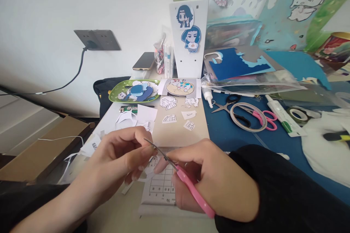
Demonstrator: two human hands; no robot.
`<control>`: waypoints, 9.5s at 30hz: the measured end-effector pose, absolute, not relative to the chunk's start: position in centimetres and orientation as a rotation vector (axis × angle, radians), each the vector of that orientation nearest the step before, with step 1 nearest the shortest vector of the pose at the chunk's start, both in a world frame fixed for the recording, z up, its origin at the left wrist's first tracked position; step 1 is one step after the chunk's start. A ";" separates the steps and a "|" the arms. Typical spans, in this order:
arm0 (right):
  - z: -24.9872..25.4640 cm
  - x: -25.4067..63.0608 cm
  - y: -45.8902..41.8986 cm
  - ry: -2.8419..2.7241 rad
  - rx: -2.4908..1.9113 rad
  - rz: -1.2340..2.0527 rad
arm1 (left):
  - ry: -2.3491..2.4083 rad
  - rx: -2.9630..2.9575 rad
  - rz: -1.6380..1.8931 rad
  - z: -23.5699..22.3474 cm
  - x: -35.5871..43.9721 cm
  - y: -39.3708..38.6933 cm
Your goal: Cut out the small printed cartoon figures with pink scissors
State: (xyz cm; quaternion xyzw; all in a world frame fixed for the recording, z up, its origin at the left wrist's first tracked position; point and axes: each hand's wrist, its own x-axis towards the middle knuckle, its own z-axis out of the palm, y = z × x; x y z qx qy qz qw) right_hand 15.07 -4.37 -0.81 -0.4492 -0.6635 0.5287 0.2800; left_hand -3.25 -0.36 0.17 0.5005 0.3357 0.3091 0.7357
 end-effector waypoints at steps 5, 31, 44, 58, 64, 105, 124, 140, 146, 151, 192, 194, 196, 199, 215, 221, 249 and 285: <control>-1.0 15.0 -4.4 -1.771 -1.240 1.414 | 0.734 1.093 0.666 0.1 -3.2 -0.5; -1.3 14.8 -4.1 -1.464 -1.290 1.568 | 0.838 1.226 0.690 0.0 -3.4 -0.3; -2.3 15.2 -3.7 -1.342 -1.066 1.417 | 0.980 1.428 0.603 -0.4 -2.8 -0.3; -2.2 15.1 -2.7 -1.340 -1.144 1.420 | 1.016 1.648 0.572 -1.2 -2.7 0.2; -2.9 15.3 -2.5 -1.359 -1.168 1.414 | 1.039 1.616 0.585 -1.3 -2.7 0.5; -1.3 15.0 6.3 -1.880 -2.049 0.713 | 1.366 2.599 0.664 -3.1 -4.2 3.6; -3.2 19.3 4.5 -1.875 -1.833 0.567 | 1.307 2.765 0.489 -3.2 -4.3 3.4; -2.6 19.3 3.5 -2.273 -1.634 0.441 | 1.346 2.740 0.545 -3.1 -4.4 3.6; -1.9 19.5 3.0 -2.411 -1.732 0.248 | 1.350 2.753 0.550 -3.2 -4.4 3.5; -1.7 19.0 3.1 -2.479 -1.768 0.122 | 1.346 2.742 0.559 -3.3 -4.4 3.5; -1.6 14.3 0.3 -1.512 -1.064 0.852 | 0.925 1.479 0.712 -0.8 -3.7 2.0; -1.6 14.3 0.4 -1.478 -1.036 0.971 | 0.948 1.523 0.734 -0.8 -3.7 2.0; -1.8 14.2 0.4 -1.457 -1.018 1.058 | 0.959 1.573 0.738 -0.9 -3.7 1.8; -1.9 13.9 0.1 -1.429 -1.008 1.137 | 0.963 1.652 0.726 -1.0 -3.7 1.7; -1.5 16.7 0.7 -1.194 -0.976 0.996 | 1.074 1.505 0.867 -1.4 -4.0 2.9; -1.7 15.2 0.1 -1.336 -1.021 1.188 | 1.045 1.378 0.927 -1.5 -3.9 2.9; -0.7 13.7 -1.7 -1.679 -1.075 1.420 | 0.942 1.391 1.000 -0.5 -4.0 2.0; -1.1 13.4 -2.3 -1.688 -1.087 1.403 | 0.755 1.438 0.935 0.1 -4.8 1.8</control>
